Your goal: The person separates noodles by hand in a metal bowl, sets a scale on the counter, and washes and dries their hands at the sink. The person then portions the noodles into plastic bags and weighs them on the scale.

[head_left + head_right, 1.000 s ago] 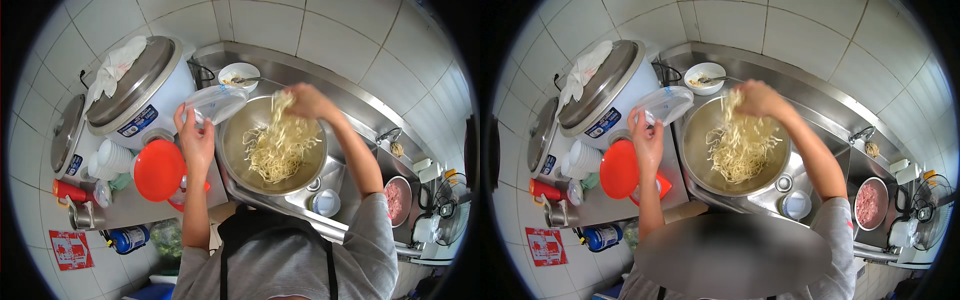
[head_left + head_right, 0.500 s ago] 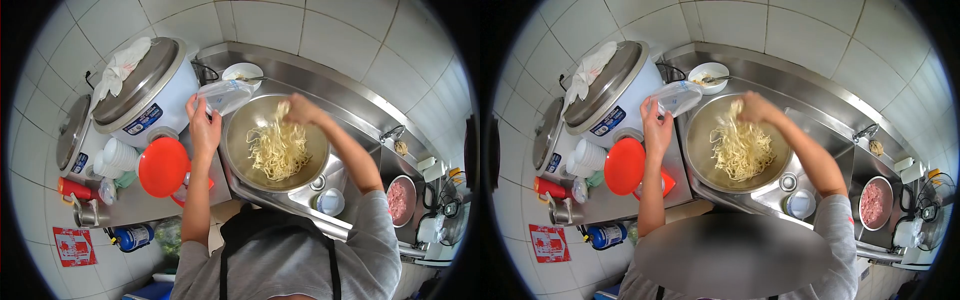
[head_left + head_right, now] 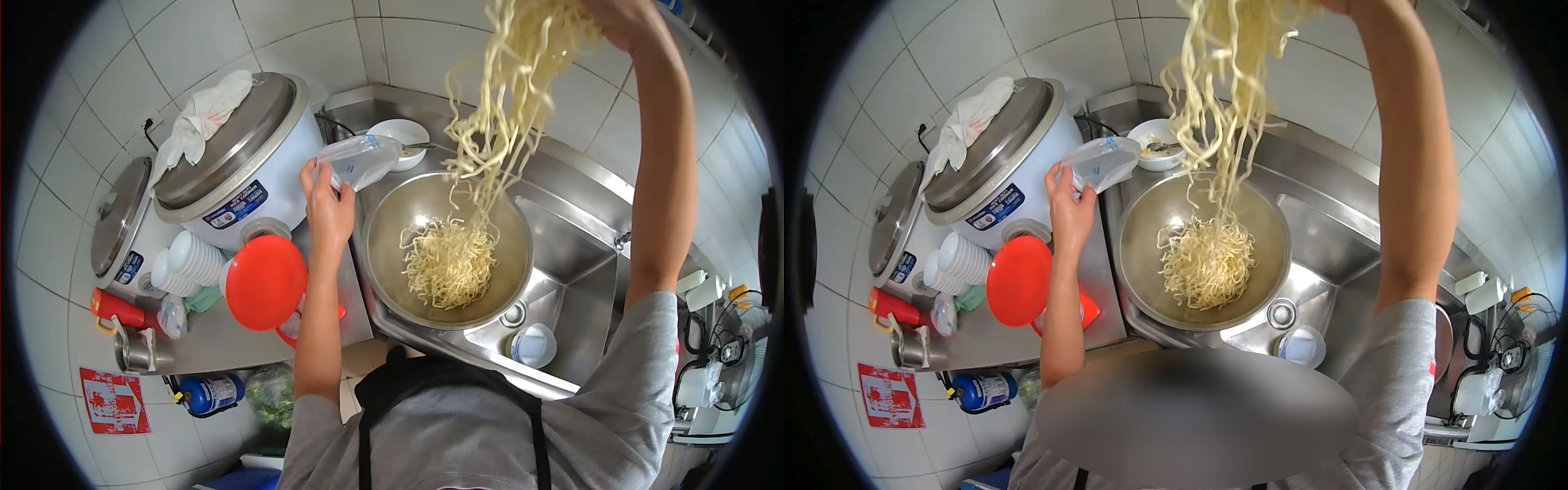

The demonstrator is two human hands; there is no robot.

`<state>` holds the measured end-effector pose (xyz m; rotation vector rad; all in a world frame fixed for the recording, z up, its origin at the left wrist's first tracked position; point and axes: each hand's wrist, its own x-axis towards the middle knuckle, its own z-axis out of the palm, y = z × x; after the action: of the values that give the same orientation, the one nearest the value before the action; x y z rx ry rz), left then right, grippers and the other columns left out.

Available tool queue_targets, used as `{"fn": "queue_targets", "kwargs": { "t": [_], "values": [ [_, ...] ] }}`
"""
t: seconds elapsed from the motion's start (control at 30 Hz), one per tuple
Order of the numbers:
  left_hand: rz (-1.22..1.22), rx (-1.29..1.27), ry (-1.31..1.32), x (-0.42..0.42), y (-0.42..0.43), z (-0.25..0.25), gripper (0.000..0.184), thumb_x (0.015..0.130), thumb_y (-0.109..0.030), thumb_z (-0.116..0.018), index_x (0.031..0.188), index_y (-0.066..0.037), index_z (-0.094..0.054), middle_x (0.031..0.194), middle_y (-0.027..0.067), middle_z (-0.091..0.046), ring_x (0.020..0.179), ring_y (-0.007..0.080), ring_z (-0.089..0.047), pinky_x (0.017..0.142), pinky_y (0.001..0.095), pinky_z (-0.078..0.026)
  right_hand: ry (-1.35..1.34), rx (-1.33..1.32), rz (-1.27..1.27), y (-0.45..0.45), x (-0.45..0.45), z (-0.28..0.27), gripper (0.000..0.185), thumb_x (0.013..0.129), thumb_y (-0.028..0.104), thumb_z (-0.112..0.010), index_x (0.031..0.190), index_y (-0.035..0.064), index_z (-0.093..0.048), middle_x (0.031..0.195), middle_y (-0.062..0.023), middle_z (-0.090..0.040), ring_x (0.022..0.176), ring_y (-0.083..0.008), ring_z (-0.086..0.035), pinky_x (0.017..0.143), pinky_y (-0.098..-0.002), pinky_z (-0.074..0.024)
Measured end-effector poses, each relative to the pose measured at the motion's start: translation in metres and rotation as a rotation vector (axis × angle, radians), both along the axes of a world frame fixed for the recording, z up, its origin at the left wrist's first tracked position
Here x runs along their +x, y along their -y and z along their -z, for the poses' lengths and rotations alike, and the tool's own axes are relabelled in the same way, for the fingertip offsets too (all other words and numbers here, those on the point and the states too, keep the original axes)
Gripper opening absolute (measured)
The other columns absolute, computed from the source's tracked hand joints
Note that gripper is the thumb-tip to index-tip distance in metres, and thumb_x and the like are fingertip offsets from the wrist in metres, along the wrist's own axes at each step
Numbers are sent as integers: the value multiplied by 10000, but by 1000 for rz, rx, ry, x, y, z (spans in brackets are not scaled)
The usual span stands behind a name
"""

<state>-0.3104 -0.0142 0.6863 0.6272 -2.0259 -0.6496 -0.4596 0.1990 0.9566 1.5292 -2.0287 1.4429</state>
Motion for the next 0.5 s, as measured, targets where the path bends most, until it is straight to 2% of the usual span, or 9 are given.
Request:
{"fn": "queue_targets", "kwargs": {
  "t": [0.03, 0.07, 0.1, 0.17, 0.23, 0.33, 0.4, 0.47, 0.5],
  "values": [
    [1, 5, 2, 0, -2, 0, 444, 745, -21, -537, 1173, 44, -438, 1227, 186, -361, 601, 231, -535, 620, 338, -453, -14, -24, 69, 7, 1, 5, 208, 752, 64, -547, 944, -3, -587, 755, -82, -606, 682, -156, -600, 612, -281, -504],
    [2, 9, 6, 0, -4, 1, 445, 745, -21, -536, 1175, 42, -436, 1228, 185, -360, 604, 232, -536, 623, 339, -453, -98, 167, 261, 5, 26, 7, 146, 764, 79, -555, 864, -15, -605, 730, -86, -611, 614, -150, -599, 533, -266, -497],
    [5, 15, 16, 0, -5, 1, 445, 745, -20, -535, 1174, 40, -438, 1231, 186, -358, 609, 236, -540, 628, 342, -453, 38, 309, 221, 8, -37, 34, 295, 625, 76, -629, 918, 60, -598, 792, -43, -623, 677, -137, -590, 622, -273, -480],
    [13, 28, 39, -1, -5, 4, 444, 743, -17, -533, 1173, 37, -440, 1237, 189, -354, 621, 244, -549, 638, 349, -454, 45, 376, 8, 17, -38, 75, 326, 619, 78, -641, 942, 65, -603, 806, -48, -634, 730, -148, -595, 685, -284, -475],
    [7, 31, 68, 0, -5, 6, 432, 743, -21, -530, 1163, 45, -448, 1239, 193, -358, 663, 270, -563, 652, 361, -456, 103, 534, 35, 30, -43, 135, 381, 610, 94, -666, 984, 61, -601, 853, -79, -643, 787, -181, -600, 746, -307, -474],
    [5, 58, 152, 0, -4, 9, 430, 742, -30, -533, 1158, 51, -462, 1241, 209, -366, 816, 295, -549, 721, 346, -451, 143, 698, -36, 45, -43, 232, 424, 588, 132, -697, 990, 42, -595, 824, -129, -642, 742, -206, -608, 713, -309, -486],
    [8, 21, 181, -2, -2, 16, 426, 740, -40, -530, 1150, 57, -467, 1243, 211, -370, 904, 322, -536, 763, 350, -448, 274, 973, -32, 56, -40, 290, 519, 576, 187, -727, 1056, 64, -573, 802, -146, -639, 755, -225, -608, 718, -325, -485],
    [11, -78, 172, -7, 2, 27, 417, 739, -53, -521, 1135, 67, -466, 1246, 201, -373, 949, 361, -532, 785, 381, -446, 266, 1132, -180, 57, -36, 355, 644, 561, 256, -753, 1149, 123, -527, 1041, -190, -575, 916, -267, -577, 780, -365, -473],
    [11, -62, 189, -8, 0, 26, 419, 736, -52, -520, 1132, 71, -467, 1247, 201, -373, 977, 362, -518, 802, 380, -440, -37, 1107, -112, 52, -26, 408, 685, 555, 286, -758, 1178, 155, -504, 1170, -190, -469, 998, -296, -529, 808, -389, -462]
  ]
}}
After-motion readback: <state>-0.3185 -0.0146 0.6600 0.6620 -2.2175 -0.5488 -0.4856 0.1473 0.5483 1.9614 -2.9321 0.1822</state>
